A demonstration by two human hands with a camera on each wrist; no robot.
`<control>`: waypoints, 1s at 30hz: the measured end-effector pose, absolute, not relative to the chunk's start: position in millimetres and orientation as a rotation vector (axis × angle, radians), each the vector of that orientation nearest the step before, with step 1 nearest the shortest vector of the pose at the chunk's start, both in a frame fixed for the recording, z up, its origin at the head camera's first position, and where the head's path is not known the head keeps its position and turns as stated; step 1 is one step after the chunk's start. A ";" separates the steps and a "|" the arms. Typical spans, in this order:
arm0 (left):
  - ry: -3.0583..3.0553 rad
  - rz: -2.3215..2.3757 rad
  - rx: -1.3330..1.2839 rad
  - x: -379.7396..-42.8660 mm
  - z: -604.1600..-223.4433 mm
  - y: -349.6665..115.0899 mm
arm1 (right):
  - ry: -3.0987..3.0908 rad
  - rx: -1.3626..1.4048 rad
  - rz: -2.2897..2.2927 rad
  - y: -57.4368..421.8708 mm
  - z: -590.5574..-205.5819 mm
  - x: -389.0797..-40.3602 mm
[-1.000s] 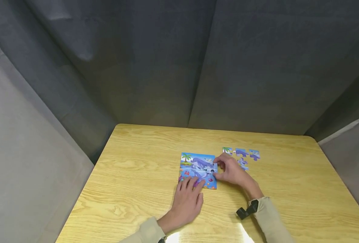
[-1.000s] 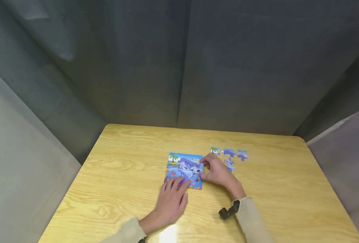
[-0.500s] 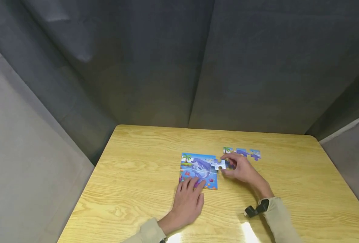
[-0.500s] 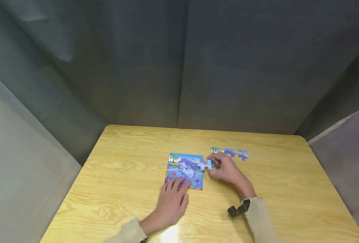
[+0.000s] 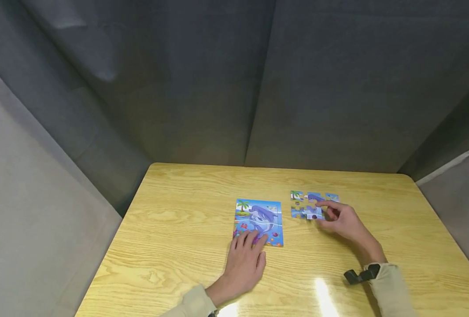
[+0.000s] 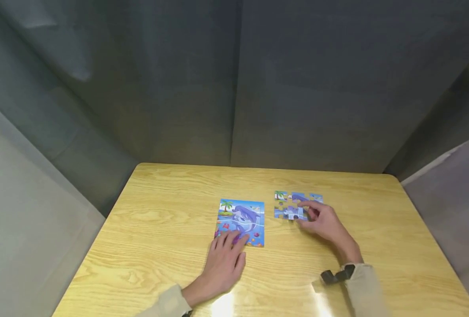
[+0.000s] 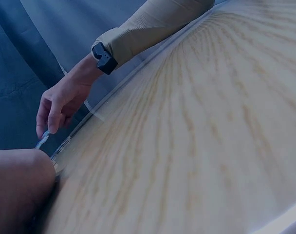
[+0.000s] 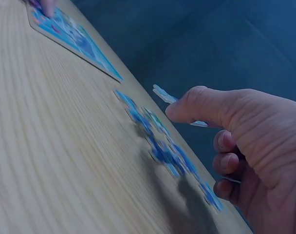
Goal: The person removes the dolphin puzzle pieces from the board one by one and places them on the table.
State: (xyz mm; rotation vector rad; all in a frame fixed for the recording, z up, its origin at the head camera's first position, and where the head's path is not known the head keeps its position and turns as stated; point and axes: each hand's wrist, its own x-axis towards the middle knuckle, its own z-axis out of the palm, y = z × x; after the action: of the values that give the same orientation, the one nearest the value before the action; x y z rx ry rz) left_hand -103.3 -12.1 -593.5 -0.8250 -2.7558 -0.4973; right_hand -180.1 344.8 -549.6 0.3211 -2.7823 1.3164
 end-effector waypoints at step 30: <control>-2.755 -0.489 -0.824 -104.4 -595.3 -12.4 | -2.812 0.226 1.365 415.2 -566.9 -182.1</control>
State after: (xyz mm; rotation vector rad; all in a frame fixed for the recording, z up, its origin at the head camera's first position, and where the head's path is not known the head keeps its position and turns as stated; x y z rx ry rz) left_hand -104.4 -12.4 -595.3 -0.8237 -2.7546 -0.4890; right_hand -182.1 415.2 -566.9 0.2256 -2.8123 1.3646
